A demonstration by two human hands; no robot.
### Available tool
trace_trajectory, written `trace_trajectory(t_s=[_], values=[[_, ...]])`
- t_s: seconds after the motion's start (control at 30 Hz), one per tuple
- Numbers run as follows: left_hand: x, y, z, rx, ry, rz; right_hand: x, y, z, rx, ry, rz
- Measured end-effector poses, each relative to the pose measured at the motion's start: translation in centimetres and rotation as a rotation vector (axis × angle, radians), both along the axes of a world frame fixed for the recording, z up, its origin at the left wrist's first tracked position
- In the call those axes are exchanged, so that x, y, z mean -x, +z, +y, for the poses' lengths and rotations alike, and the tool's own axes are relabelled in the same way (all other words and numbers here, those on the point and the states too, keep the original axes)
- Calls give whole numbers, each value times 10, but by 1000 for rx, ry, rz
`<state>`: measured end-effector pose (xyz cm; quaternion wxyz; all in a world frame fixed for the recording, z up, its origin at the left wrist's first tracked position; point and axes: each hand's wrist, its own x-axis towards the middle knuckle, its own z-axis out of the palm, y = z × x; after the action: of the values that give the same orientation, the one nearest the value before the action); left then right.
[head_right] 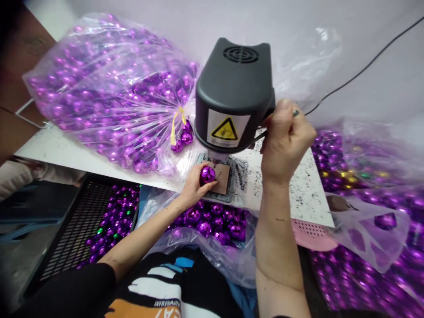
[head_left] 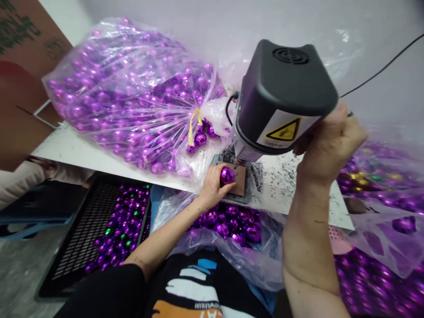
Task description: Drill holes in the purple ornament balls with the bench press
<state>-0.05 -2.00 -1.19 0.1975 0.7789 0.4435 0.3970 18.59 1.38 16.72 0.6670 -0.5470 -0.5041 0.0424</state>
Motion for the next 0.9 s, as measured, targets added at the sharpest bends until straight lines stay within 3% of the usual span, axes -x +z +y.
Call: trace_trajectory(t_s=[0.07, 0.2, 0.27, 0.37, 0.43, 0.53, 0.6, 0.7, 0.73, 0.77, 0.8, 0.9], values=[[16, -3, -27, -22, -25, 0, 2, 0, 5, 10, 25, 41], [40, -27, -73, -17, -249, 209, 5, -4, 5, -51, 43, 60], [39, -43, -81, 21, -294, 343, 6, -4, 5, -92, 27, 48], [25, -57, -80, 61, -263, 431, 5, -3, 6, -99, 16, 34], [16, -54, -79, 63, -300, 385, 4, -2, 6, -75, 35, 36], [23, -33, -75, 20, -361, 227, 3, -1, 4, -52, 54, 24], [43, -17, -66, -43, -189, 109, 3, -1, 3, -63, 55, 21], [82, -6, -37, -124, 457, -11, 6, -1, 4, -85, 48, 48], [93, -8, -26, -124, 641, -37, 7, -1, 5, -94, 47, 58], [100, -12, -15, -107, 741, -56, 8, -1, 5, -105, 48, 63], [104, -17, -4, -84, 772, -70, 9, 0, 6, -117, 52, 65], [94, -35, 20, -35, 686, -61, 10, 1, 6, -132, 60, 69]])
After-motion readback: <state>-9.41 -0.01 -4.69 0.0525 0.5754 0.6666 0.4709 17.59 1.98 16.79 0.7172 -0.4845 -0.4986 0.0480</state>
